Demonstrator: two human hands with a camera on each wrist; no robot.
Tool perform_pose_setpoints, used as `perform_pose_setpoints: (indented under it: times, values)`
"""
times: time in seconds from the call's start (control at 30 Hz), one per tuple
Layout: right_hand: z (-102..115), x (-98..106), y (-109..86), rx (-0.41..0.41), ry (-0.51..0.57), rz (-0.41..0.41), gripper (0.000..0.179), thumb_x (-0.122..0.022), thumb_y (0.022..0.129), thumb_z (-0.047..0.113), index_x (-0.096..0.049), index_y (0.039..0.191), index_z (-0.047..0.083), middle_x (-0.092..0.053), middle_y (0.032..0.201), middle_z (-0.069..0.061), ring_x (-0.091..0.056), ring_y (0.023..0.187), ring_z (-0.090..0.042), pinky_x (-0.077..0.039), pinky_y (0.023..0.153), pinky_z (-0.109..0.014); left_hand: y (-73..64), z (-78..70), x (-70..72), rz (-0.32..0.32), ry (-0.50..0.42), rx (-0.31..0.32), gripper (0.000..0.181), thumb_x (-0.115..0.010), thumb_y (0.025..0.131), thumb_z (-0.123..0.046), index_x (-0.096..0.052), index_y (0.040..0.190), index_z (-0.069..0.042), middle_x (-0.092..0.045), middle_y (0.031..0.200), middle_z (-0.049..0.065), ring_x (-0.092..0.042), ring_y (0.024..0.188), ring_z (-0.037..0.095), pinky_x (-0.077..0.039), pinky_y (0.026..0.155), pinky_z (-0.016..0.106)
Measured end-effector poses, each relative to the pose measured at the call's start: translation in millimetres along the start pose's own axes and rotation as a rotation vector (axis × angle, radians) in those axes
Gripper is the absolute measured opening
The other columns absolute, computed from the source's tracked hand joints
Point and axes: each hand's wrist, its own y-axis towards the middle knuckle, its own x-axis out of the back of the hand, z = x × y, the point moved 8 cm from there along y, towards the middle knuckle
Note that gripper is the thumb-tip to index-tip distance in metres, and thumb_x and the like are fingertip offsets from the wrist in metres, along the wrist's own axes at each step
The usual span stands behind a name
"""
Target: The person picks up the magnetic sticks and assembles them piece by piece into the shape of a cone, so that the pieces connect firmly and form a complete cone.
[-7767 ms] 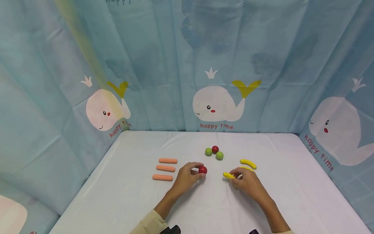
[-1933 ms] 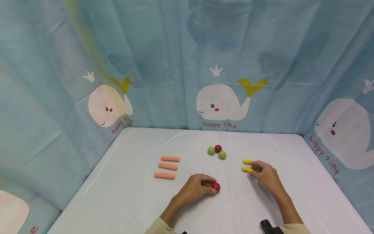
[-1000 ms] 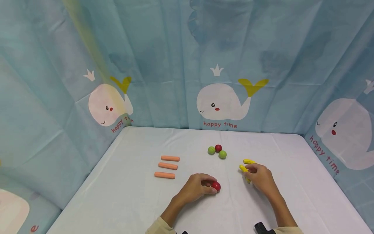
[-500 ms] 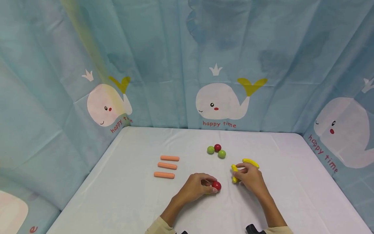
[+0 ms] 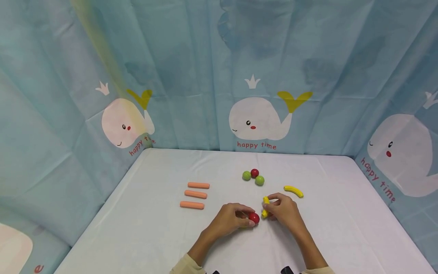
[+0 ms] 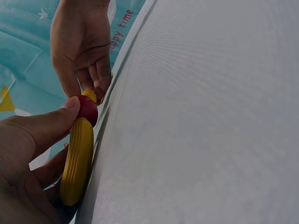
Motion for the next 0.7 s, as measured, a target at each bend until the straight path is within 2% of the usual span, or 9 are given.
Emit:
perform_pose_setpoints:
  times: [0.3, 0.7]
  values:
    - [5.1, -5.0, -2.1, 0.004, 0.005, 0.011, 0.043, -0.08, 0.095, 0.019, -0.067, 0.129, -0.005, -0.074, 0.087, -0.007, -0.071, 0.07, -0.02, -0.062, 0.068, -0.032, 1.8, 0.3, -0.3, -0.003, 0.016, -0.021, 0.033, -0.091, 0.085, -0.023, -0.083, 0.116, -0.018, -0.074, 0.099, -0.013, -0.061, 0.082, -0.004, -0.051, 0.075, 0.02]
    - [2.8, -9.5, -0.9, 0.006, 0.005, 0.018, 0.045, -0.081, 0.095, 0.022, -0.067, 0.129, -0.004, -0.075, 0.088, -0.007, -0.071, 0.07, -0.019, -0.062, 0.067, -0.031, 1.7, 1.3, -2.1, -0.002, 0.038, -0.01, 0.034, -0.092, 0.084, -0.024, -0.083, 0.117, -0.019, -0.074, 0.1, -0.013, -0.06, 0.084, -0.003, -0.05, 0.075, 0.02]
